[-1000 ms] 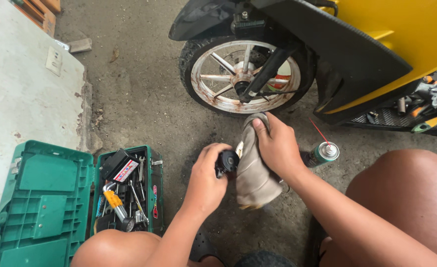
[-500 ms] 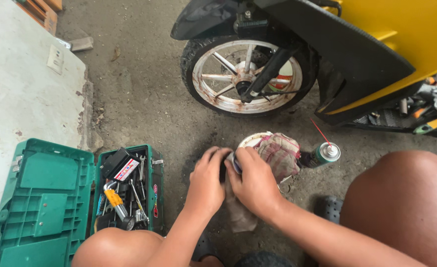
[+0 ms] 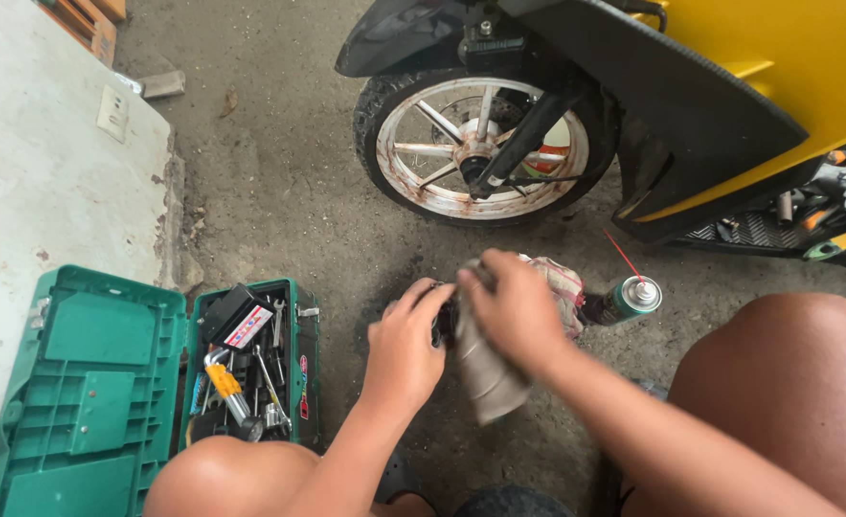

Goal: The person cleans a motorcycle carburetor by spraying it with cleaner and wiping the internal and external surfaces with a cloth.

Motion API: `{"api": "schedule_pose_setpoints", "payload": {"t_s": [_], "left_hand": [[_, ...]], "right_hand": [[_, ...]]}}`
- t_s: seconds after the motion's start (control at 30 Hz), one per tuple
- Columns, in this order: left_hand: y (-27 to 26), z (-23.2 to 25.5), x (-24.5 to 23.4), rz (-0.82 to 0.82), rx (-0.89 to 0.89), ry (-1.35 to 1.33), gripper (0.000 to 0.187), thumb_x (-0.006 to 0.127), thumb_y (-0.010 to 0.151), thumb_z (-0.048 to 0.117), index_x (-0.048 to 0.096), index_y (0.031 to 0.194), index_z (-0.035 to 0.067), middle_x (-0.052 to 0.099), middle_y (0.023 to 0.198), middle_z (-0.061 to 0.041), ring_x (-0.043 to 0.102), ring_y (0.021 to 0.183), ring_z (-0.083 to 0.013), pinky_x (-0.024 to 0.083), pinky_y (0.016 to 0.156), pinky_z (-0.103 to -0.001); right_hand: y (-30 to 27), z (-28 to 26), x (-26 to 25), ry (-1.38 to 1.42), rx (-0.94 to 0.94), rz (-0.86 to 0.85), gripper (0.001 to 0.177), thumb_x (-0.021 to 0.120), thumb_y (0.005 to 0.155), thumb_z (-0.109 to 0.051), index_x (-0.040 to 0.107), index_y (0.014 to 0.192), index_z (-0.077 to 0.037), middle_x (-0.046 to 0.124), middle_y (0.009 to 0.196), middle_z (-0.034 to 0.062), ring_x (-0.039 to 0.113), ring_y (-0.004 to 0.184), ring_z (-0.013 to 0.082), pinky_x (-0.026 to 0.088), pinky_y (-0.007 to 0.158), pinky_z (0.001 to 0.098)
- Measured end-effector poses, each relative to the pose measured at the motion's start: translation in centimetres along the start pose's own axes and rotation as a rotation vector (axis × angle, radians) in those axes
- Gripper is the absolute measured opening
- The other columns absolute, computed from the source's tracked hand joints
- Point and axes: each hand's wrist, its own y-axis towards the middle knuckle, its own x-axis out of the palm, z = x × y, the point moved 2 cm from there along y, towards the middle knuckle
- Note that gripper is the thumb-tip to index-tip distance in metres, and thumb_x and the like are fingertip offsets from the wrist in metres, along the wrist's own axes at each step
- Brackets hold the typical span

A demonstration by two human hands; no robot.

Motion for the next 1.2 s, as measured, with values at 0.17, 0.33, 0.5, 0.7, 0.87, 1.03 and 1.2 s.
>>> {"api": "schedule_pose_setpoints", "payload": {"t_s": [0.17, 0.33, 0.5, 0.7, 0.87, 1.03, 1.2], "left_hand": [[0.9, -2.1, -0.9, 0.048, -0.189, -0.603, 0.059, 0.086, 0.073, 0.016, 0.063, 0.127, 0.013, 0.071, 0.124, -0.012, 0.07, 0.11, -0.0242, 0.057, 0.095, -0.042], [1.2, -3.3, -1.2, 0.026, -0.496, -1.245, 0.058, 0.067, 0.086, 0.043, 0.052, 0.135, 0.017, 0.062, 0.13, -0.011, 0.066, 0.109, -0.0235, 0.058, 0.083, -0.05], [1.6, -2.6, -1.3, 0.143, -0.555, -1.687, 0.052, 0.044, 0.092, 0.057, 0.049, 0.129, 0.02, 0.062, 0.135, -0.009, 0.065, 0.115, -0.0273, 0.056, 0.09, -0.057], [0.9, -1.3, 1.7, 0.132, -0.433, -1.818, 0.062, 0.043, 0.096, 0.055, 0.05, 0.14, 0.012, 0.061, 0.142, -0.01, 0.06, 0.128, -0.0224, 0.043, 0.112, -0.042], [1.1, -1.6, 1.1, 0.161, -0.234, -1.466, 0.055, 0.056, 0.102, 0.041, 0.047, 0.147, 0.01, 0.059, 0.135, -0.01, 0.057, 0.122, -0.0194, 0.043, 0.109, -0.038], [1.6, -2.6, -2.9, 0.345, 0.046, -0.419, 0.041, 0.057, 0.104, 0.04, 0.066, 0.122, 0.005, 0.074, 0.106, -0.013, 0.072, 0.099, -0.0266, 0.055, 0.087, -0.041], [1.8, -2.4, -4.1, 0.363, 0.288, -0.19, 0.032, 0.062, 0.099, 0.035, 0.063, 0.104, 0.003, 0.07, 0.085, -0.017, 0.071, 0.081, -0.0372, 0.055, 0.07, -0.044]], "right_hand": [[2.0, 3.6, -1.6, 0.599, 0.522, -0.127, 0.034, 0.065, 0.097, -0.033, 0.07, 0.097, 0.001, 0.072, 0.082, 0.0117, 0.066, 0.073, 0.0213, 0.053, 0.068, 0.0353], [2.1, 2.8, -3.1, 0.796, 0.791, -0.343, 0.041, 0.068, 0.091, -0.035, 0.062, 0.109, 0.001, 0.072, 0.083, 0.0161, 0.067, 0.069, 0.0275, 0.057, 0.064, 0.0406], [0.4, 1.9, -1.4, 0.469, 0.41, -0.576, 0.087, 0.086, 0.071, -0.036, 0.043, 0.143, -0.011, 0.071, 0.115, 0.0146, 0.068, 0.106, 0.0216, 0.057, 0.092, 0.0382], [-3.3, -0.3, 3.1, 1.026, 0.097, -0.381, 0.1, 0.092, 0.073, -0.033, 0.036, 0.153, -0.008, 0.056, 0.142, 0.0064, 0.053, 0.132, 0.0188, 0.041, 0.112, 0.034], [-2.2, 1.9, 3.7, 1.104, 0.412, -0.292, 0.053, 0.084, 0.087, -0.021, 0.058, 0.129, -0.002, 0.067, 0.112, 0.0088, 0.061, 0.102, 0.0147, 0.052, 0.089, 0.0299], [-1.1, 1.7, 2.5, 1.122, 0.35, -0.377, 0.042, 0.082, 0.089, -0.015, 0.058, 0.121, -0.003, 0.068, 0.105, 0.0057, 0.061, 0.094, 0.0106, 0.053, 0.081, 0.0269], [-0.9, -0.1, 0.6, 1.227, 0.334, -0.489, 0.075, 0.084, 0.074, -0.014, 0.051, 0.141, -0.016, 0.07, 0.116, -0.0014, 0.065, 0.102, 0.0069, 0.055, 0.089, 0.024]]}}
